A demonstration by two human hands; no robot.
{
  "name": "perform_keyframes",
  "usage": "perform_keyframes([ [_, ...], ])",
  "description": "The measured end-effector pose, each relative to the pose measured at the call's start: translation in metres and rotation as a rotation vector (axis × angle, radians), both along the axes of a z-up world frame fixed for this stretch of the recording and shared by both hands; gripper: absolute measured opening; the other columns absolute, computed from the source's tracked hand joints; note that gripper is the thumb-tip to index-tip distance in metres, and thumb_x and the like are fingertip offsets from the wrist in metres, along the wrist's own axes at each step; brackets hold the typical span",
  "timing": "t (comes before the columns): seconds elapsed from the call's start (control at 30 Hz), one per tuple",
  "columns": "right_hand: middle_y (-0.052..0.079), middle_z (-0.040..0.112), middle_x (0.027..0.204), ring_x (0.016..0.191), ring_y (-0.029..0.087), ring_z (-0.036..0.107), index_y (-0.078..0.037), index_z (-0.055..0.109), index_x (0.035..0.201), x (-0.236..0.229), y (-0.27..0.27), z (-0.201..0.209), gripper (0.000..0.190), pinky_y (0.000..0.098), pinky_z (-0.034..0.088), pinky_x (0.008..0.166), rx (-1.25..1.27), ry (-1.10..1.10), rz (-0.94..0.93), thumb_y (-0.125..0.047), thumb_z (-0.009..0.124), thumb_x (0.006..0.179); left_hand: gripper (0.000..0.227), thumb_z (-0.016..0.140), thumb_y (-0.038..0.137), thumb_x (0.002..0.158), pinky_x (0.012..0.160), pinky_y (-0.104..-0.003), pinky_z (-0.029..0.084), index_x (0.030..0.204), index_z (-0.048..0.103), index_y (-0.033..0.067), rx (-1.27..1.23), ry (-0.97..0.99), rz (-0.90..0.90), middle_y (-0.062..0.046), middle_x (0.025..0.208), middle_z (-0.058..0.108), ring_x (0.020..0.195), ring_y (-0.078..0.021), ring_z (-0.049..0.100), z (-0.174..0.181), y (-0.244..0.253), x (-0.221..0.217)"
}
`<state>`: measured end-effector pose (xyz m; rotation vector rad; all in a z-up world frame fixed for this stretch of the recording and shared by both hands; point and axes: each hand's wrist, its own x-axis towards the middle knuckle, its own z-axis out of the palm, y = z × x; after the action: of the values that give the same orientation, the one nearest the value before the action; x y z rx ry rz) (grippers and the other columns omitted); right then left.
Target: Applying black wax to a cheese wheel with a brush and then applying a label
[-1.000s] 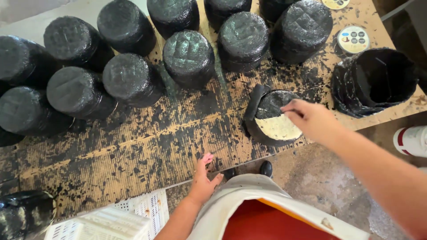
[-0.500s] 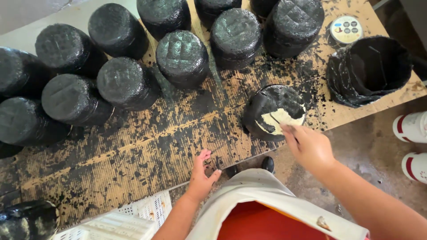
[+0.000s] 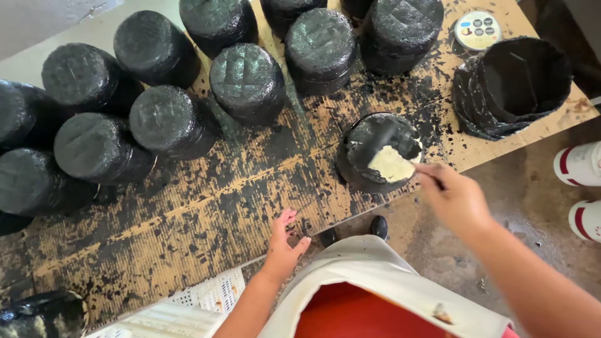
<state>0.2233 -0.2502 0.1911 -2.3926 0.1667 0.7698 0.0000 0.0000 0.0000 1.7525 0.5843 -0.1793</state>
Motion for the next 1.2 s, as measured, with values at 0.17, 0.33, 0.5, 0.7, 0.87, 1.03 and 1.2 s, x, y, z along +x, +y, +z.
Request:
perform_keyframes([
  [0.17,0.003,0.074,0.102,0.066,0.018,0.049,-0.016,0.074,0.124,0.005,-0.058,-0.013,0.026,0.0326,0.041,0.058,-0.022,-0.063,-0.012,-0.022,0.061,0.103,0.078,0.067,0.023,0.092,0.117,-0.044,0.035,0.156,0.024,0.0116,-0.057,0.030,0.025,-0.011,0.158,0.040,0.147,-0.0246,0.040,0.000,0.005,-0.004],
  [0.33,0.006,0.062,0.073,0.053,0.016,0.037,-0.021,0.067,0.139,0.029,0.001,0.004,0.035,0.0322,0.032,0.049,-0.049,0.023,0.031,-0.029,0.054,0.107,0.079,0.067,0.023,0.093,0.118,-0.047,0.034,0.157,0.023,0.0096,-0.026,0.112,-0.023,-0.012,0.158,0.040,0.146,-0.0260,0.039,0.016,-0.004,0.005],
  [0.5,0.014,0.067,0.084,0.055,0.021,0.041,-0.023,0.069,0.132,0.024,-0.024,0.028,0.028,0.0352,0.036,0.049,-0.132,0.100,-0.063,-0.026,0.054,0.108,0.079,0.067,0.024,0.091,0.118,-0.047,0.034,0.155,0.025,0.0103,-0.045,0.037,0.000,-0.010,0.159,0.040,0.147,-0.0229,0.040,0.004,0.001,0.003],
  [0.7,0.005,0.074,0.103,0.072,0.020,0.055,-0.021,0.074,0.124,0.048,-0.049,-0.025,0.026,0.0352,0.044,0.068,-0.070,-0.105,0.035,-0.030,0.061,0.104,0.079,0.069,0.020,0.091,0.118,-0.046,0.035,0.155,0.025,0.0104,-0.044,0.111,-0.019,-0.011,0.158,0.042,0.148,-0.0238,0.040,0.016,-0.005,0.003],
  [0.87,0.004,0.061,0.083,0.059,0.018,0.043,-0.020,0.069,0.128,0.041,-0.014,-0.006,0.028,0.0346,0.037,0.057,-0.017,-0.015,0.039,-0.028,0.053,0.106,0.078,0.068,0.021,0.091,0.119,-0.046,0.035,0.155,0.024,0.0096,-0.041,0.099,-0.043,-0.011,0.158,0.042,0.147,-0.0233,0.040,0.024,-0.004,0.008],
  [1.03,-0.004,0.077,0.123,0.093,0.018,0.068,-0.018,0.076,0.118,0.018,-0.085,-0.042,0.025,0.0330,0.049,0.085,-0.067,-0.132,0.092,-0.028,0.061,0.099,0.079,0.069,0.023,0.091,0.115,-0.048,0.037,0.155,0.026,0.0107,-0.031,0.014,-0.039,-0.011,0.153,0.046,0.143,-0.0240,0.045,-0.004,0.003,-0.001],
  [1.2,0.005,0.067,0.080,0.055,0.015,0.044,-0.023,0.065,0.137,0.015,0.014,0.024,0.032,0.0287,0.036,0.048,-0.119,0.138,0.070,-0.028,0.053,0.108,0.077,0.066,0.027,0.094,0.117,-0.046,0.036,0.157,0.024,0.0132,-0.067,0.080,-0.088,-0.010,0.158,0.041,0.148,-0.0247,0.039,-0.002,0.000,0.001],
])
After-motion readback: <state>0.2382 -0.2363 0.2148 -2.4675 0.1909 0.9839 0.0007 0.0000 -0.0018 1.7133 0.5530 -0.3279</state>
